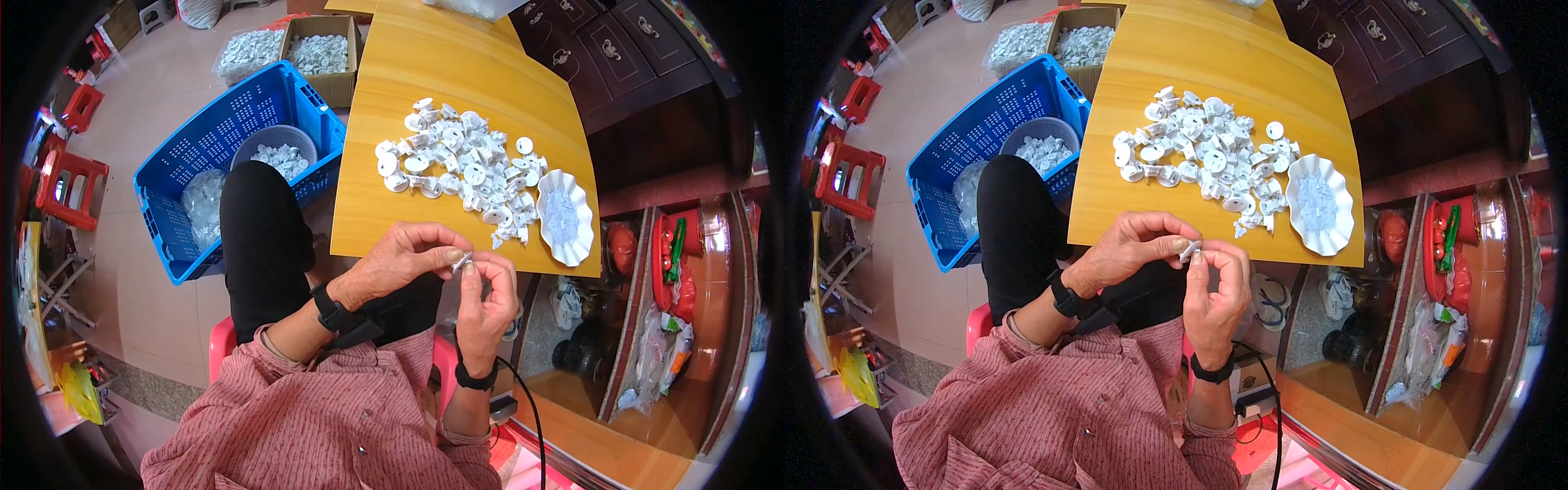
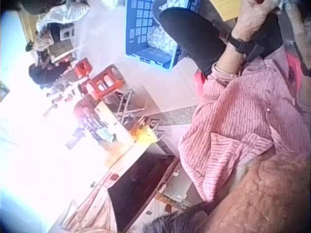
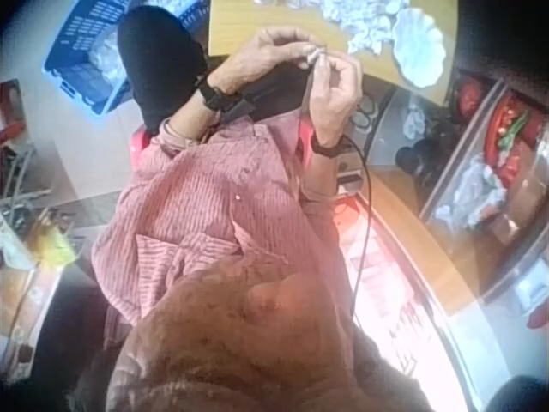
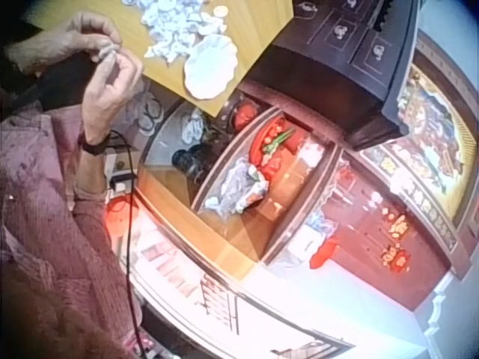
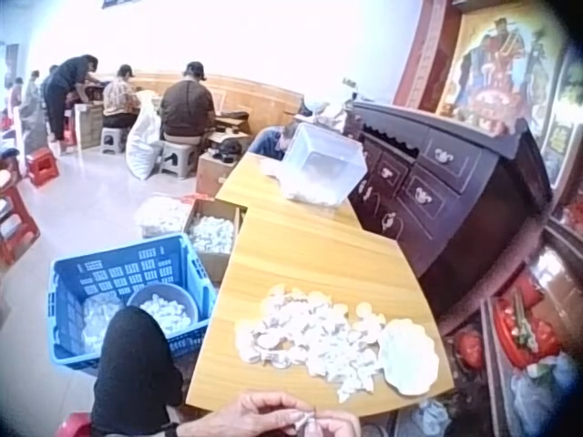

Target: Assembling small white plastic components manually at a workbench.

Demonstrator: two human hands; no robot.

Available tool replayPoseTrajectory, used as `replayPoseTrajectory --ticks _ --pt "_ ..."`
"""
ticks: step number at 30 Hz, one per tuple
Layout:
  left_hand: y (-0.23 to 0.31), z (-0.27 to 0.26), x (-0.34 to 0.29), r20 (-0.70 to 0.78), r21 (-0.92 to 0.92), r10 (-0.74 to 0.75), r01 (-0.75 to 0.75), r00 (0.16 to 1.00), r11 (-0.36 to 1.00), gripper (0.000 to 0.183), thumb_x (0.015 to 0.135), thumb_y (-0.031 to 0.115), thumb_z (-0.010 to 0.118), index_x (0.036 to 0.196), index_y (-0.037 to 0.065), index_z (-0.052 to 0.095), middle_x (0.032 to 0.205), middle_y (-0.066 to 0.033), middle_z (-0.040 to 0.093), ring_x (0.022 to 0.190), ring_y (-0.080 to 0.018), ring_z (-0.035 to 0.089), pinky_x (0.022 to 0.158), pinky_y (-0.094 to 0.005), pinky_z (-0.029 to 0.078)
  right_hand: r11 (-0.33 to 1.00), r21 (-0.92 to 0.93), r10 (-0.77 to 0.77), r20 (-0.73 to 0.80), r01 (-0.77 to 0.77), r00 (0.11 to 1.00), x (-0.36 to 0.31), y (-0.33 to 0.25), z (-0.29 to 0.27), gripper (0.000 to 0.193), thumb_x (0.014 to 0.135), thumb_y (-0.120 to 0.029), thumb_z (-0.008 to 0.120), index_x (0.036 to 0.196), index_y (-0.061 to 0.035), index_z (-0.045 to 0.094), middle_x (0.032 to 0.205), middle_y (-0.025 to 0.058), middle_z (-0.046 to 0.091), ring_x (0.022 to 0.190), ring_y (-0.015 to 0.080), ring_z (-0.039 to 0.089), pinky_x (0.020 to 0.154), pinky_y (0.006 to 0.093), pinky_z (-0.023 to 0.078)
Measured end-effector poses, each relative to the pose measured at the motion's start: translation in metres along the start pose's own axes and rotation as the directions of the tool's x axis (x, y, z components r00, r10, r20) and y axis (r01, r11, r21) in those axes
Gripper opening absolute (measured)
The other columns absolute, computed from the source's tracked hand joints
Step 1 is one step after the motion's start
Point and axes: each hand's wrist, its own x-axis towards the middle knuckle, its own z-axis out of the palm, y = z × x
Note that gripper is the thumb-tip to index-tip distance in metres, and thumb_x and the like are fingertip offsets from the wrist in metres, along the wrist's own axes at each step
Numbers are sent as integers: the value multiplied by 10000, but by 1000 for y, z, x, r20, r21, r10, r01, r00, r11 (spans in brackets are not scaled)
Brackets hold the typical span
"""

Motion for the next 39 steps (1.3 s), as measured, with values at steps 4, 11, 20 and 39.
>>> replayPoseTrajectory --ticks 4,11,20,39 --pt "-2 -2 0 39 32 35 -37 999 999 210 986 111 649 1157 0 697 1036 -45 709 903 -97 653 808 -242 550 1000 -26 -1 -3 1 1000 -1 0 2 68 912 -34 641 912 3 584 1001 155 639 910 301 630 811 400 497" --pt "-2 -3 -3 58 102 67 -72 996 992 194 1005 122 623 1150 11 689 1033 -31 694 919 -87 638 831 -238 536 998 -56 7 2 -7 1000 -2 -1 5 69 915 -36 629 910 1 570 997 152 632 902 301 624 802 401 496" --pt "-1 -2 -5 21 107 52 -54 998 993 214 1012 134 615 1166 -1 678 1037 -31 687 919 -87 629 829 -243 540 998 -11 57 11 -57 998 -4 1 10 75 900 -23 634 905 -4 562 987 149 629 885 300 617 787 399 492" --pt "1 -6 -6 7 -87 -6 6 1000 996 253 1013 164 617 1189 -9 670 1006 -41 693 850 -93 647 790 -236 543 985 162 60 -3 -59 998 -6 -2 13 59 935 -34 633 943 3 588 1012 132 623 886 211 600 779 320 488"
